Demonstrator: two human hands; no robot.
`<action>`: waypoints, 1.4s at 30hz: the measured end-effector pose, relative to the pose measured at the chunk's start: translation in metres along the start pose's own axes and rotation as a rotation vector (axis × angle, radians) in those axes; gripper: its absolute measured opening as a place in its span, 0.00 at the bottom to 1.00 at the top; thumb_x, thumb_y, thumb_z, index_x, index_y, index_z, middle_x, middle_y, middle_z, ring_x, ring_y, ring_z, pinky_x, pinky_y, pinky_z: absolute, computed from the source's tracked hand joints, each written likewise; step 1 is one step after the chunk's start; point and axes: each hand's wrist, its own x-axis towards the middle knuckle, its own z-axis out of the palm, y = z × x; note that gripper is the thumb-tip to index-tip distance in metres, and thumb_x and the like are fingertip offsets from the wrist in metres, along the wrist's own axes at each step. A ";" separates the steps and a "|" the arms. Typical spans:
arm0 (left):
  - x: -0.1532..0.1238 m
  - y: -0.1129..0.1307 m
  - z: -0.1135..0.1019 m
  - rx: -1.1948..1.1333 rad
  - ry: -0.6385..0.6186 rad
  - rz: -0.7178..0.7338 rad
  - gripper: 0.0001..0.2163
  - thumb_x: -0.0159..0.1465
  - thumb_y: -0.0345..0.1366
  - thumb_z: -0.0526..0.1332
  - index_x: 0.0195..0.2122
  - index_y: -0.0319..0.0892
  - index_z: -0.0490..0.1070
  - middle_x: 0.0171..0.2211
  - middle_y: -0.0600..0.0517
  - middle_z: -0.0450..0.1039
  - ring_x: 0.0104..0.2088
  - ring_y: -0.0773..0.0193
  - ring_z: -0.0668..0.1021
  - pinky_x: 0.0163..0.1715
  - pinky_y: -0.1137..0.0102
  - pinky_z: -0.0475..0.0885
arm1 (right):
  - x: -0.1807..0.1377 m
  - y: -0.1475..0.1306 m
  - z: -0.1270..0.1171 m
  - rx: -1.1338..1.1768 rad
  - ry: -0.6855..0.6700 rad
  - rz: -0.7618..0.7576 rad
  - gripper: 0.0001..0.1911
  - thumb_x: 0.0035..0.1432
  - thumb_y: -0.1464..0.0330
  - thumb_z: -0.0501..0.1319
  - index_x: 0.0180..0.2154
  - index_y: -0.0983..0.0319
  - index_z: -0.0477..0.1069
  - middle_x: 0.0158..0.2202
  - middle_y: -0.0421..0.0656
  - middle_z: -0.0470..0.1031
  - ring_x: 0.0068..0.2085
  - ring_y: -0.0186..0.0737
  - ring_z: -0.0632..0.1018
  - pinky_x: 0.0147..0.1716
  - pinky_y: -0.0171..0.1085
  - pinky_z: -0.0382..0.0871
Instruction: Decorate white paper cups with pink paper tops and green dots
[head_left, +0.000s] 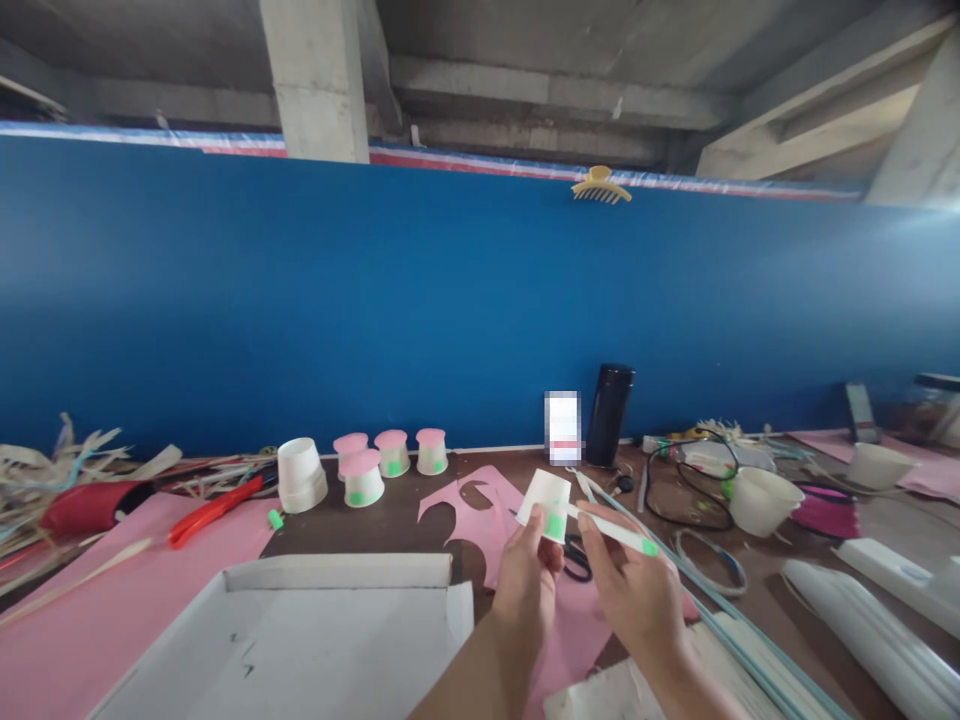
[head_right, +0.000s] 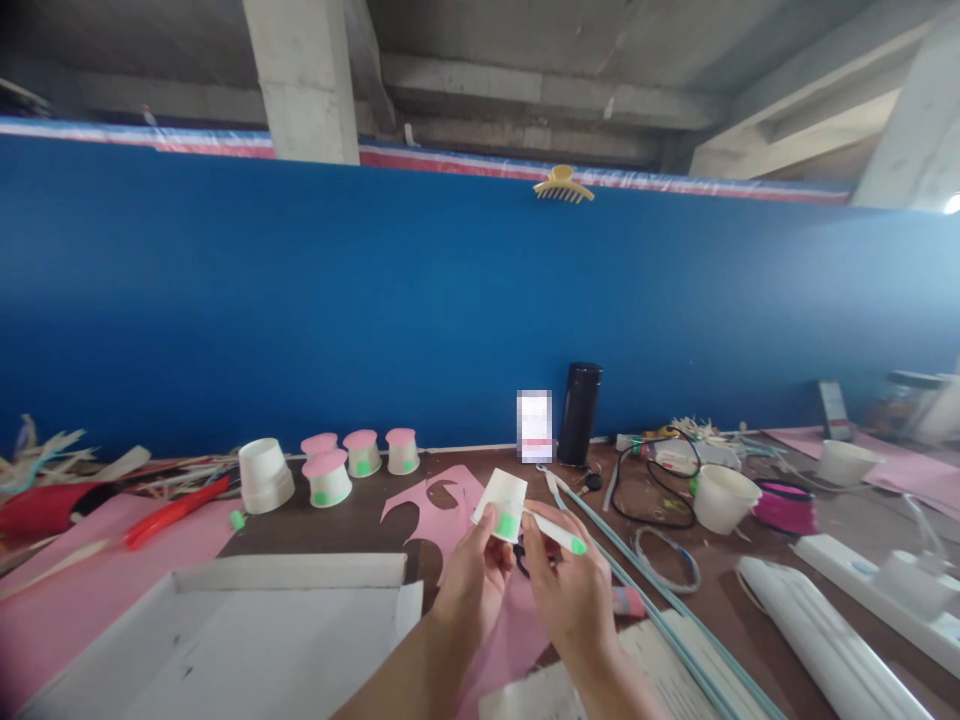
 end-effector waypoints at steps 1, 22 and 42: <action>0.000 0.001 0.000 -0.035 0.023 -0.012 0.16 0.55 0.44 0.69 0.33 0.36 0.72 0.22 0.55 0.65 0.20 0.73 0.66 0.22 0.76 0.63 | 0.000 -0.001 -0.001 0.017 0.044 -0.017 0.11 0.62 0.62 0.57 0.40 0.60 0.76 0.38 0.45 0.80 0.40 0.43 0.80 0.41 0.37 0.73; -0.001 0.007 -0.001 -0.185 0.025 -0.088 0.12 0.58 0.39 0.68 0.38 0.38 0.71 0.22 0.54 0.66 0.20 0.71 0.68 0.21 0.76 0.66 | 0.002 0.004 -0.007 0.099 0.155 -0.025 0.11 0.62 0.66 0.58 0.44 0.60 0.75 0.41 0.46 0.78 0.43 0.44 0.78 0.44 0.40 0.72; -0.008 0.001 0.004 0.135 -0.012 0.013 0.21 0.50 0.51 0.71 0.28 0.38 0.69 0.24 0.54 0.64 0.23 0.72 0.63 0.26 0.73 0.61 | 0.002 0.008 0.000 0.005 0.041 -0.007 0.13 0.62 0.62 0.56 0.43 0.60 0.75 0.42 0.47 0.80 0.44 0.46 0.79 0.44 0.41 0.73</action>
